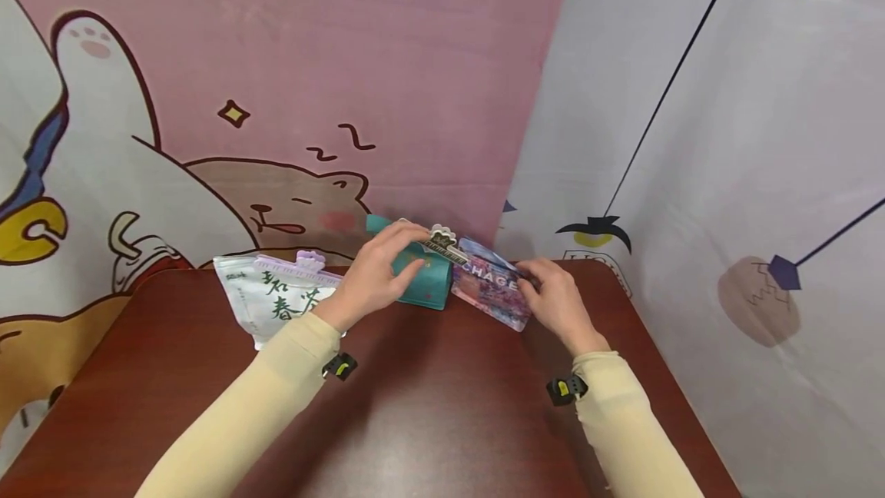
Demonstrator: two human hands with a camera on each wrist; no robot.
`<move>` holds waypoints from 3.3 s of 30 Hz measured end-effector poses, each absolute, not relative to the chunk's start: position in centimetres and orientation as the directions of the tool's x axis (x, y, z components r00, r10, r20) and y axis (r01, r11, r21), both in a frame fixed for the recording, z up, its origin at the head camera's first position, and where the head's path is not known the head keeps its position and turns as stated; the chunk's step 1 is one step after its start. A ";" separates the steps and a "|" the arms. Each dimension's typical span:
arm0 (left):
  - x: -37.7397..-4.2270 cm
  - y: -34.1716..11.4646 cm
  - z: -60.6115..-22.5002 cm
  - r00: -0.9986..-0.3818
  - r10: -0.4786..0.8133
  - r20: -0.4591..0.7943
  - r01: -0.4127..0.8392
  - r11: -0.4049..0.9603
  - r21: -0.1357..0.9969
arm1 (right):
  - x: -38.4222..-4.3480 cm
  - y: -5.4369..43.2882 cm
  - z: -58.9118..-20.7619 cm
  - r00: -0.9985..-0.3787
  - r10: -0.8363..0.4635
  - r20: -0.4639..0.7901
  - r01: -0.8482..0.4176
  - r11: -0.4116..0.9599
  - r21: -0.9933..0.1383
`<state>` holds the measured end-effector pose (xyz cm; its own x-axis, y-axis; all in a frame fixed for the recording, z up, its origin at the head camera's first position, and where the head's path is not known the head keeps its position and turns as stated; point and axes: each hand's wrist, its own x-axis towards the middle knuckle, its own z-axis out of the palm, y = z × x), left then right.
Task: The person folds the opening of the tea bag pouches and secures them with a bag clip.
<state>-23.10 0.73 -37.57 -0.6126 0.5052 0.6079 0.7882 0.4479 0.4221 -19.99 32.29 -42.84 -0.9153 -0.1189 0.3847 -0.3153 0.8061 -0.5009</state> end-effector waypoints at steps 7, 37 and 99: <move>-22.8 1.9 -37.8 -0.628 0.506 0.592 0.777 0.451 0.439 | -19.8 32.6 -43.1 -0.920 -0.099 0.378 -0.296 0.810 -0.506; -22.7 6.0 -39.8 -0.722 0.574 0.386 0.675 0.462 0.575 | -19.7 33.4 -45.1 -0.931 -0.019 0.365 -0.238 0.788 -0.567; -26.1 14.0 -41.7 -0.744 0.606 0.282 0.668 0.688 0.283 | -19.6 36.0 -46.8 -0.842 -0.068 0.535 -0.349 0.825 -0.445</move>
